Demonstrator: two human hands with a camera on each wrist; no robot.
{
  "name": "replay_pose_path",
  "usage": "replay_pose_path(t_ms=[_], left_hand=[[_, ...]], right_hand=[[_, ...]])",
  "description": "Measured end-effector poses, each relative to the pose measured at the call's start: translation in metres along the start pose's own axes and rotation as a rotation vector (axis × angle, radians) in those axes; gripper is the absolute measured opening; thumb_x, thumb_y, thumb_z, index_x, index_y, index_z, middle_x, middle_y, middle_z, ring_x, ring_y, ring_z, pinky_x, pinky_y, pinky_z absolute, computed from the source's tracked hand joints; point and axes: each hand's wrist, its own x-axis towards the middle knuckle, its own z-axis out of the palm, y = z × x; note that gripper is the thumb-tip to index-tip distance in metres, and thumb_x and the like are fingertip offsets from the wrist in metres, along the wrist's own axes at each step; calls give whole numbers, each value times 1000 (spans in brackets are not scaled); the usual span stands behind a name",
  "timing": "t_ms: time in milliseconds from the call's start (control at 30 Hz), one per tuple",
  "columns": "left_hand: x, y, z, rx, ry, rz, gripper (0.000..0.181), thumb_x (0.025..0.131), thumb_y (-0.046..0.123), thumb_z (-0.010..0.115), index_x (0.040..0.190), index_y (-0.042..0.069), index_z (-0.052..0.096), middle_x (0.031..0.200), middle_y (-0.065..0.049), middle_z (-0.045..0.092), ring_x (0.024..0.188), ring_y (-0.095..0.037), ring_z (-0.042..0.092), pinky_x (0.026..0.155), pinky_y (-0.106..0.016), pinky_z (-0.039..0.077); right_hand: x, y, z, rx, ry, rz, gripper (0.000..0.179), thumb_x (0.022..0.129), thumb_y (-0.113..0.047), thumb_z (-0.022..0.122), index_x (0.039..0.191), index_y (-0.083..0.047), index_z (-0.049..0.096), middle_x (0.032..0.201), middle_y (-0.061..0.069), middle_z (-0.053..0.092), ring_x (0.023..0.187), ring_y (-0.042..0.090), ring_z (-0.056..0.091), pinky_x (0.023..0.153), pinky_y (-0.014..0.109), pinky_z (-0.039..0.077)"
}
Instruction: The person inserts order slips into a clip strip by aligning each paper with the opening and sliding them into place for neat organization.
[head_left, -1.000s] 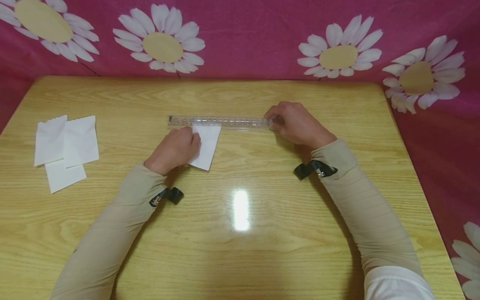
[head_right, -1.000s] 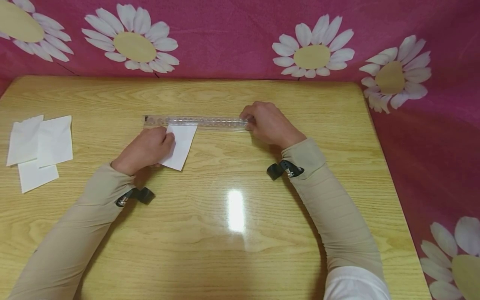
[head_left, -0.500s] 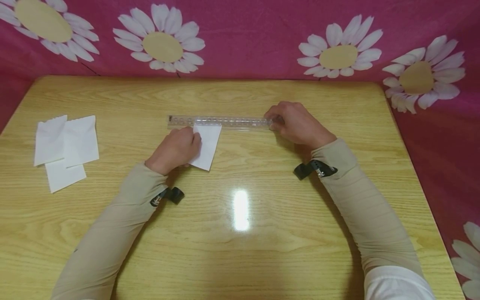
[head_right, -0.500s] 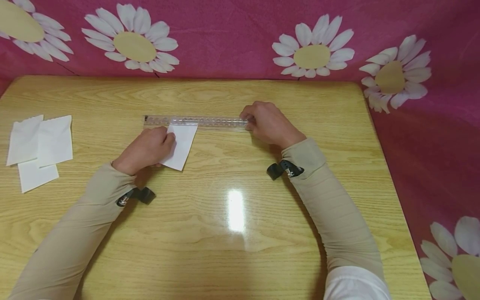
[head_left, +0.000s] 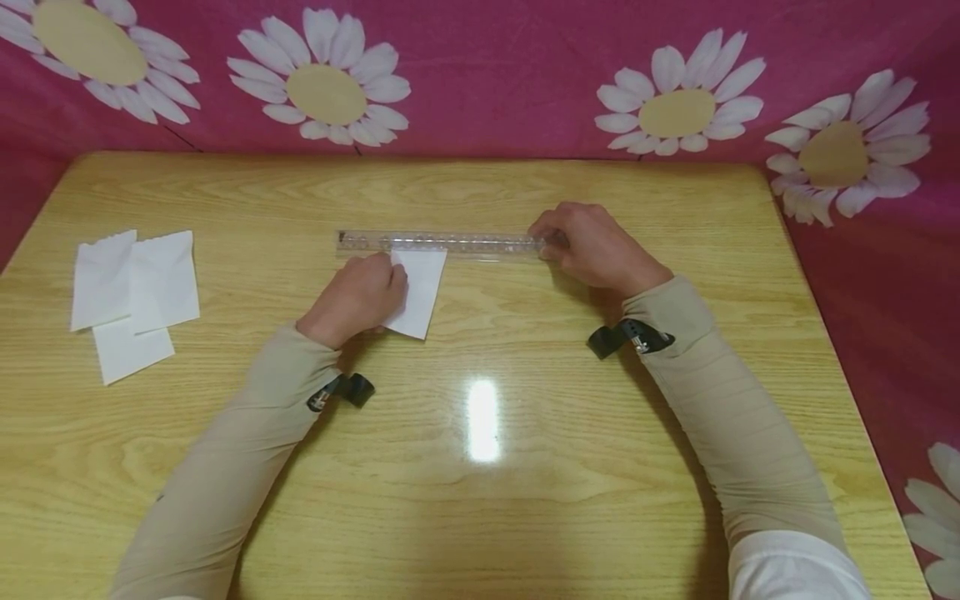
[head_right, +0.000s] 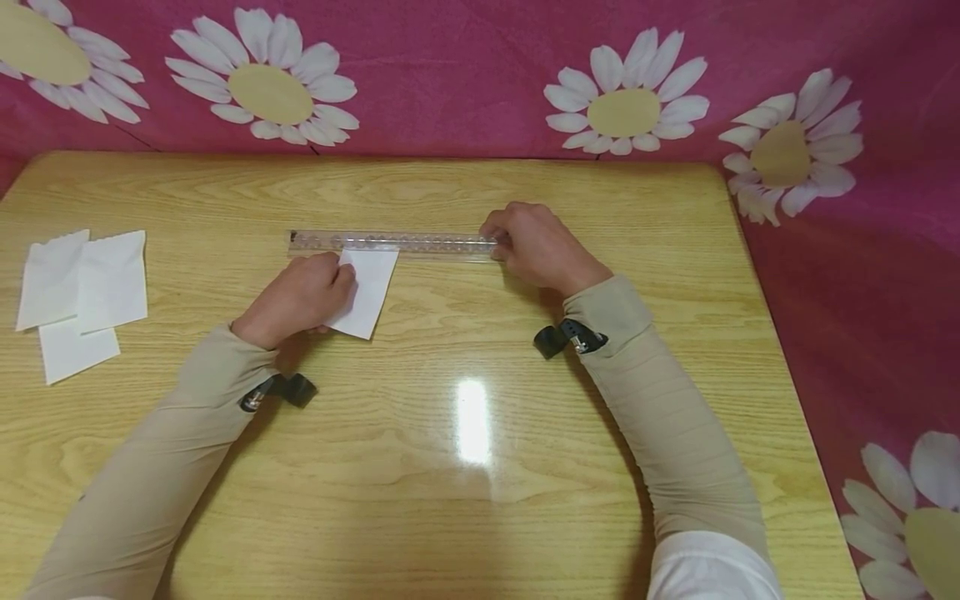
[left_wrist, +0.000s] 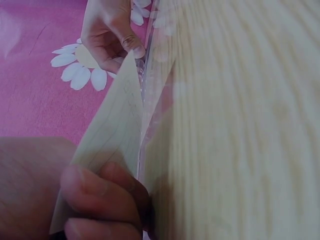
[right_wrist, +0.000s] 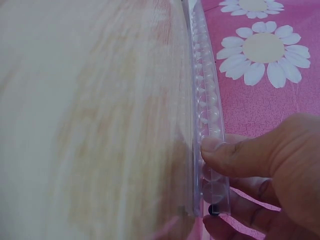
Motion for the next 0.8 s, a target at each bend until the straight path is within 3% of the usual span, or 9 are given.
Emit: replay_pose_path(t_ms=[567,800], left_hand=[[-2,5,1,-57,-12,-56,41,108,25,26,88,5,55,66,-8,59,47,-19,57,62,-33,49],[-2,6,3,-56,20,-47,42,108,25,26,87,4,56,66,-9,60,45,-19,59,62,-32,49]], right_hand=[[0,-2,-1,-2,-6,-5,28,97,-7,67,125,-4,71,116,16,72,109,31,68,99,46,55],[0,-2,-1,6,-6,-5,28,97,-6,67,125,-4,71,114,17,72,109,32,68,98,47,55]])
